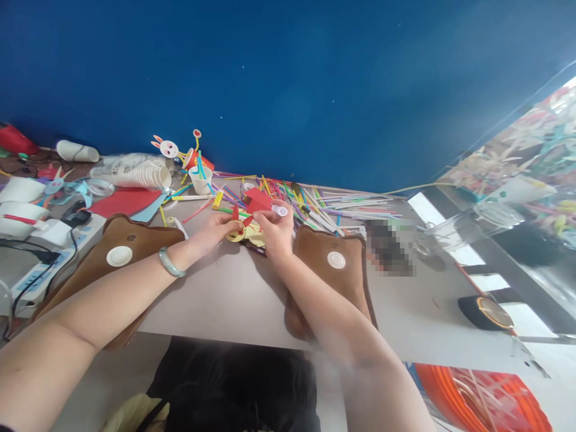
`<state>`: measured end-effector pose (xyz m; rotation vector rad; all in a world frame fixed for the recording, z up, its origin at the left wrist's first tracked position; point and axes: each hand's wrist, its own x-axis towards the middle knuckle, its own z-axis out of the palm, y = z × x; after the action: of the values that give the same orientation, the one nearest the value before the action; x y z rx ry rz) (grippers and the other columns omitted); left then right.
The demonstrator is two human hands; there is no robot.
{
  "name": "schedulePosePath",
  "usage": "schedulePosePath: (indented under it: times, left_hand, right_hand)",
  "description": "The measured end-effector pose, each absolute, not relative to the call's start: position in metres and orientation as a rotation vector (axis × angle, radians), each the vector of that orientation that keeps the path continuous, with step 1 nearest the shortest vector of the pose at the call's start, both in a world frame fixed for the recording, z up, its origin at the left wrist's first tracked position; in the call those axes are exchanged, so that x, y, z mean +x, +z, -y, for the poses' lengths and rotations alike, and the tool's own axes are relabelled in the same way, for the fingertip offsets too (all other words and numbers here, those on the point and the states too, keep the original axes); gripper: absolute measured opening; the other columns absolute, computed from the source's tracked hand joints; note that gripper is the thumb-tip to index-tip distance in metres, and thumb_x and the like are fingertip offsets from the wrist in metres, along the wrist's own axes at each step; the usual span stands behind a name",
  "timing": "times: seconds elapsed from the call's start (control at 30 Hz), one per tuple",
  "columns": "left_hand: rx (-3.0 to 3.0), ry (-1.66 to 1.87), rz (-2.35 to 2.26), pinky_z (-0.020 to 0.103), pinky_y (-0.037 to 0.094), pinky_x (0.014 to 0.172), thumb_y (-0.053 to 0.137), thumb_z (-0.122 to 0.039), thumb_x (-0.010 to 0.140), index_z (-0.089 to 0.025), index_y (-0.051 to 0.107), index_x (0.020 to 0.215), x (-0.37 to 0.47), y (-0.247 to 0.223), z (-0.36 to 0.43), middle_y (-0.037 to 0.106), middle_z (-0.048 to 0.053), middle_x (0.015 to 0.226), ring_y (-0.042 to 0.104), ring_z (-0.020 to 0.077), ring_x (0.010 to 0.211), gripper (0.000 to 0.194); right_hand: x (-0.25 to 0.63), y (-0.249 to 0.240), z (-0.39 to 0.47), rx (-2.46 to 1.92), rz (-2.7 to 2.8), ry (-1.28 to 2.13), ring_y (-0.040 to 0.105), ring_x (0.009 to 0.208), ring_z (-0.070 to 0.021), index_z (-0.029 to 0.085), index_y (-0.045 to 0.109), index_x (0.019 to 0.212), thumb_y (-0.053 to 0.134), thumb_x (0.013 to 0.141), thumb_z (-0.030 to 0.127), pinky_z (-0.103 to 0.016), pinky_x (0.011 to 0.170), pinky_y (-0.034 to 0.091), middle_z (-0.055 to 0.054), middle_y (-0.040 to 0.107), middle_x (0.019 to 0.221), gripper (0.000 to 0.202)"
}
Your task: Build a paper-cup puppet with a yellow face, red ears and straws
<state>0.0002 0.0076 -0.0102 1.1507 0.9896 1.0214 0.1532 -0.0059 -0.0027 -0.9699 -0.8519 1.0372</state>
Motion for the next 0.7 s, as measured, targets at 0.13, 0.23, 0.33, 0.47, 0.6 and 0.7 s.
schedulePosePath:
  times: [0.13, 0.23, 0.33, 0.47, 0.6, 0.7]
  left_hand:
    - [1.082, 1.019, -0.951, 0.027, 0.045, 0.062, 0.08, -0.033, 0.06, -0.014, 0.073, 0.07, 0.001, -0.01, -0.008, 0.069, 0.004, 0.066, 0.06, 0.0147, 0.062, 0.023]
    - [1.038, 1.021, -0.941, 0.028, 0.046, 0.064, 0.085, -0.037, 0.057, -0.014, 0.073, 0.071, 0.0, -0.008, -0.009, 0.07, 0.005, 0.068, 0.061, 0.0163, 0.065, 0.03]
    - [1.034, 1.031, -0.94, 0.028, 0.046, 0.065, 0.088, -0.04, 0.054, -0.013, 0.072, 0.07, -0.001, -0.007, -0.009, 0.069, 0.005, 0.067, 0.06, 0.0162, 0.065, 0.035]
    - [1.089, 1.048, -0.947, 0.027, 0.044, 0.064, 0.086, -0.045, 0.058, -0.013, 0.069, 0.068, -0.002, -0.006, -0.008, 0.067, 0.004, 0.066, 0.059, 0.0153, 0.064, 0.038]
    - [1.103, 1.056, -0.954, 0.027, 0.043, 0.065, 0.085, -0.045, 0.059, -0.012, 0.07, 0.07, -0.001, -0.007, -0.007, 0.068, 0.004, 0.068, 0.059, 0.0151, 0.066, 0.038]
    - [1.115, 1.052, -0.964, 0.027, 0.044, 0.066, 0.084, -0.045, 0.06, -0.012, 0.072, 0.072, -0.001, -0.007, -0.007, 0.069, 0.004, 0.068, 0.06, 0.0157, 0.068, 0.037]
  right_hand:
    - [0.154, -0.001, 0.005, -0.988, 0.844, 1.003, 0.066, 0.069, -0.0152, 0.027, 0.05, 0.105, 0.08, 0.061, 0.023, -0.032, 0.074, 0.053, 0.008, 0.068, 0.068, 0.054]
    - [0.153, 0.0, 0.005, -0.994, 0.831, 0.977, 0.067, 0.07, -0.015, 0.027, 0.05, 0.105, 0.076, 0.065, 0.023, -0.032, 0.077, 0.053, 0.009, 0.066, 0.066, 0.048]
    - [0.152, -0.001, 0.006, -1.018, 0.838, 1.0, 0.068, 0.072, -0.0159, 0.027, 0.05, 0.106, 0.073, 0.068, 0.025, -0.033, 0.077, 0.053, 0.008, 0.067, 0.069, 0.044]
    - [0.15, -0.006, 0.006, -1.018, 0.915, 1.104, 0.067, 0.069, -0.0174, 0.026, 0.048, 0.108, 0.077, 0.065, 0.027, -0.033, 0.072, 0.053, 0.007, 0.067, 0.069, 0.052]
    - [0.15, -0.013, 0.006, -0.971, 0.986, 1.156, 0.066, 0.068, -0.0166, 0.026, 0.047, 0.11, 0.08, 0.062, 0.026, -0.032, 0.07, 0.051, 0.007, 0.068, 0.07, 0.058]
    - [0.151, -0.016, 0.005, -0.971, 1.0, 1.137, 0.063, 0.064, -0.0143, 0.026, 0.046, 0.111, 0.08, 0.062, 0.025, -0.029, 0.067, 0.049, 0.008, 0.068, 0.068, 0.059]
